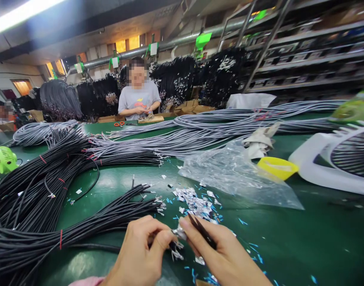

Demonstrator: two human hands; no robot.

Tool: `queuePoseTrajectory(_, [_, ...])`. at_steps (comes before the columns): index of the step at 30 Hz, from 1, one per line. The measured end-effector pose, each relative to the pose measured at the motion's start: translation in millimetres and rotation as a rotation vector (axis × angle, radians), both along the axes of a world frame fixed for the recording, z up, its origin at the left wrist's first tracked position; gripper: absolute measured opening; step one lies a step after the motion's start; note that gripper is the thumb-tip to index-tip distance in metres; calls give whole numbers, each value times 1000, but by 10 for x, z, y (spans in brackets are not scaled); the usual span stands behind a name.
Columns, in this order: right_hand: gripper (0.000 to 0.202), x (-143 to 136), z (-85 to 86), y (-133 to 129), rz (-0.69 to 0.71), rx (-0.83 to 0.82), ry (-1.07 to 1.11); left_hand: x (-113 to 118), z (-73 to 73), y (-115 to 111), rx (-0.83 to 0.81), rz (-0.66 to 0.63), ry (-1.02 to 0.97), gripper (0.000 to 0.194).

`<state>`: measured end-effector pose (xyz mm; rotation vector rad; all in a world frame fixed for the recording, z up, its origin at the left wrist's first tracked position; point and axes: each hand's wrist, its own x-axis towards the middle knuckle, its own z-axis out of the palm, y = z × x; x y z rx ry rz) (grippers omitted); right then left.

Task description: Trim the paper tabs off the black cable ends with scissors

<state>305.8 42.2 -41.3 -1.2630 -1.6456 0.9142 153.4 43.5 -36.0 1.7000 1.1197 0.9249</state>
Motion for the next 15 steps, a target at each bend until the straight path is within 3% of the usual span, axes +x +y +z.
queuePoseTrajectory(4, [42, 9, -66, 13, -24, 57, -28, -19, -16, -30, 235, 85, 101, 14])
queuePoseTrajectory(8, [40, 30, -68, 11, -5, 67, -70, -38, -15, -11, 303, 118, 144, 16])
queuePoseTrajectory(12, [40, 43, -11, 2, 1, 109, -128, -53, 13, 0, 135, 24, 199, 24])
queuePoseTrajectory(15, [33, 63, -12, 3, -57, 132, -149, -67, -14, -10, 80, 64, 149, 19])
